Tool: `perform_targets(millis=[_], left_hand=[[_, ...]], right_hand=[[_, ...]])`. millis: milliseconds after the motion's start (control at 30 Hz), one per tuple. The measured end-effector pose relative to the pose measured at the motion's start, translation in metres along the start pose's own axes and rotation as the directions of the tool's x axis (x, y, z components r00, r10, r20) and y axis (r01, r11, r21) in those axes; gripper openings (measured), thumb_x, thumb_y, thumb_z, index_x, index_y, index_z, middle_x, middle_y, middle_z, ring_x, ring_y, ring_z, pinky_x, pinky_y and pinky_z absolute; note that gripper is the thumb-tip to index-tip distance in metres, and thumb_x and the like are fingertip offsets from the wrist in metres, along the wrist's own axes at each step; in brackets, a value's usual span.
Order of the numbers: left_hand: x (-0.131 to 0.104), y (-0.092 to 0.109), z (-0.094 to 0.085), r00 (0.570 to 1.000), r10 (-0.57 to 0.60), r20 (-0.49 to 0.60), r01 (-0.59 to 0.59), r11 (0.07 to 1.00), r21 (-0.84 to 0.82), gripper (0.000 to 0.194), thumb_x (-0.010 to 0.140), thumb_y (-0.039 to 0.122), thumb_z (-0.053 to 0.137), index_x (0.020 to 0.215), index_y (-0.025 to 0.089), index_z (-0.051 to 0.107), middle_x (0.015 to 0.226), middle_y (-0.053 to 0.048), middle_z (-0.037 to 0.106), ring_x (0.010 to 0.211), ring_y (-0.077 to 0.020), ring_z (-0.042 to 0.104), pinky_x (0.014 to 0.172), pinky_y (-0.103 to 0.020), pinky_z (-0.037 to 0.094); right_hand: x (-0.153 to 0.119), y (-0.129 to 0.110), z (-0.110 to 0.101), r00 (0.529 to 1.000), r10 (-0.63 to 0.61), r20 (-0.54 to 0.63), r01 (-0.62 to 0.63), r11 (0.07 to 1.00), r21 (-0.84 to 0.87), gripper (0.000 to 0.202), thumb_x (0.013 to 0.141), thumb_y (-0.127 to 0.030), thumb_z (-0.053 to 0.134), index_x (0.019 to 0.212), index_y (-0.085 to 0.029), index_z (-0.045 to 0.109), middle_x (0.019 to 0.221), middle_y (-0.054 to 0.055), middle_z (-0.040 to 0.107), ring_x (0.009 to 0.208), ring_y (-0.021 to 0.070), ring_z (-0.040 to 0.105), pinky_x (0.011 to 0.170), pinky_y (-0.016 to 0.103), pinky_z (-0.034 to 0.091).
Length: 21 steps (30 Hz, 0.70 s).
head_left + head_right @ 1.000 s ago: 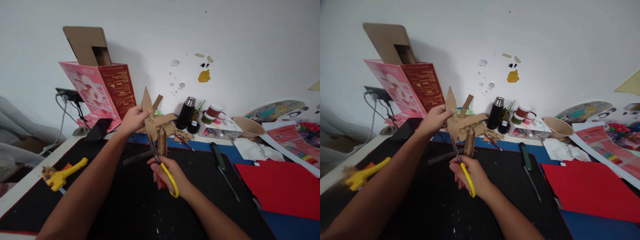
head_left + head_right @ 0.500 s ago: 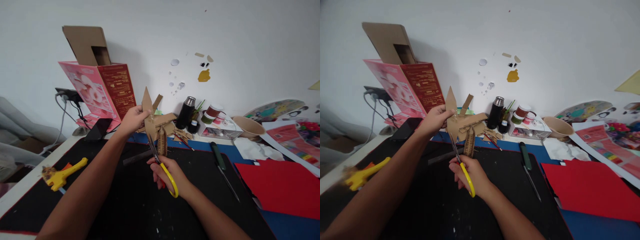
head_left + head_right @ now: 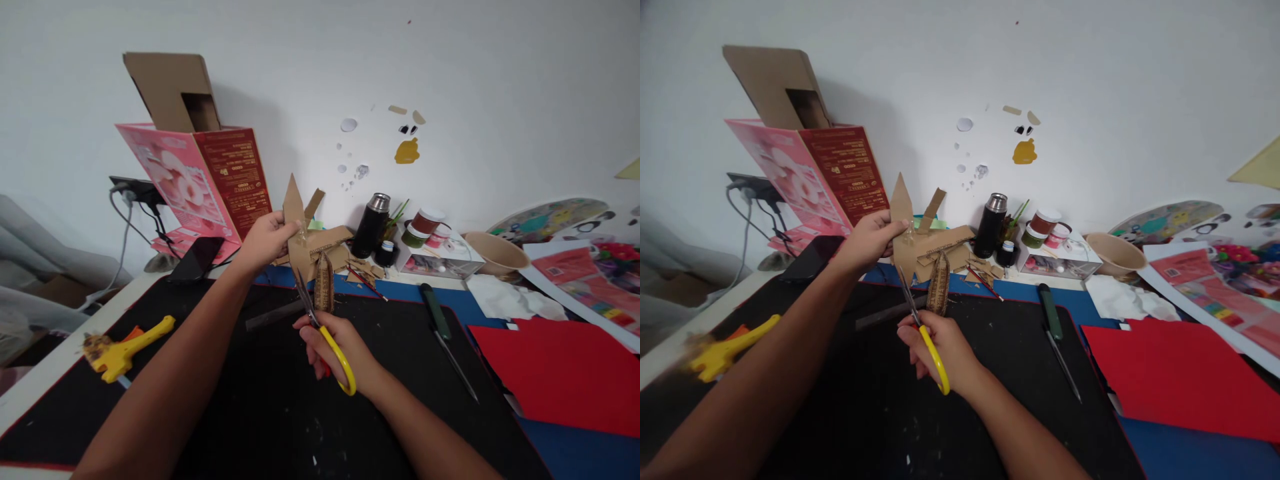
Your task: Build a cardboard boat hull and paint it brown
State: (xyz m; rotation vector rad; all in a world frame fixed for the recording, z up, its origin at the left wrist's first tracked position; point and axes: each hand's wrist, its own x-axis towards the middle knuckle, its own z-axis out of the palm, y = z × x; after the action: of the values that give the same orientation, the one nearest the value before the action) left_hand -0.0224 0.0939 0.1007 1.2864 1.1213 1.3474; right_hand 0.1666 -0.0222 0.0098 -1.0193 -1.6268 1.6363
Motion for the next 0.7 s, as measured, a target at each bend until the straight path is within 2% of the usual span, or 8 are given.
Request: perform_targets(millis=[167, 333, 500, 700], left_hand=[[-0.0013, 0.0011, -0.0003, 1.000, 0.006, 0.003, -0.006, 1.000, -0.009, 0.020, 0.076, 0.030, 0.076, 0.079, 0.018, 0.061, 0.057, 0.006, 0.053, 0.039, -0.0056, 0.038, 0.040, -0.019, 0.025], [-0.0006, 0.0002, -0.0012, 1.000, 0.030, 0.008, -0.030, 1.000, -0.003, 0.021, 0.076, 0.031, 0.076, 0.078, 0.018, 0.060, 0.053, 0.008, 0.049, 0.037, -0.0047, 0.032, 0.038, -0.020, 0.021], [-0.0005, 0.0000, -0.0009, 1.000, 0.021, 0.003, -0.021, 1.000, -0.009, 0.023, 0.075, 0.033, 0.077, 0.080, 0.017, 0.060, 0.056, 0.007, 0.052, 0.038, -0.0049, 0.035, 0.039, -0.019, 0.024], [-0.0013, 0.0017, 0.0002, 1.000, 0.027, 0.002, -0.027, 1.000, -0.009, 0.021, 0.075, 0.030, 0.075, 0.077, 0.018, 0.058, 0.052, 0.008, 0.047, 0.037, -0.0040, 0.031, 0.038, -0.019, 0.020]], right_hand=[[-0.0007, -0.0013, -0.0003, 1.000, 0.010, 0.002, -0.010, 1.000, -0.003, 0.053, 0.093, -0.067, 0.062, 0.111, -0.017, 0.066, 0.059, -0.006, 0.059, 0.039, 0.0089, 0.053, 0.039, 0.019, 0.040], [-0.0008, -0.0020, 0.0003, 1.000, 0.010, 0.000, -0.010, 1.000, 0.010, 0.054, 0.093, -0.067, 0.062, 0.111, -0.017, 0.066, 0.060, -0.005, 0.059, 0.040, 0.0087, 0.053, 0.039, 0.019, 0.040], [-0.0012, -0.0027, 0.0002, 1.000, 0.002, 0.004, -0.002, 1.000, 0.006, 0.054, 0.093, -0.067, 0.062, 0.111, -0.016, 0.066, 0.060, -0.005, 0.059, 0.040, 0.0089, 0.053, 0.039, 0.019, 0.040], [-0.0013, -0.0035, -0.0003, 1.000, 0.007, 0.005, -0.007, 1.000, 0.002, 0.052, 0.093, -0.066, 0.063, 0.111, -0.017, 0.066, 0.061, -0.005, 0.059, 0.041, 0.0088, 0.053, 0.040, 0.019, 0.040]])
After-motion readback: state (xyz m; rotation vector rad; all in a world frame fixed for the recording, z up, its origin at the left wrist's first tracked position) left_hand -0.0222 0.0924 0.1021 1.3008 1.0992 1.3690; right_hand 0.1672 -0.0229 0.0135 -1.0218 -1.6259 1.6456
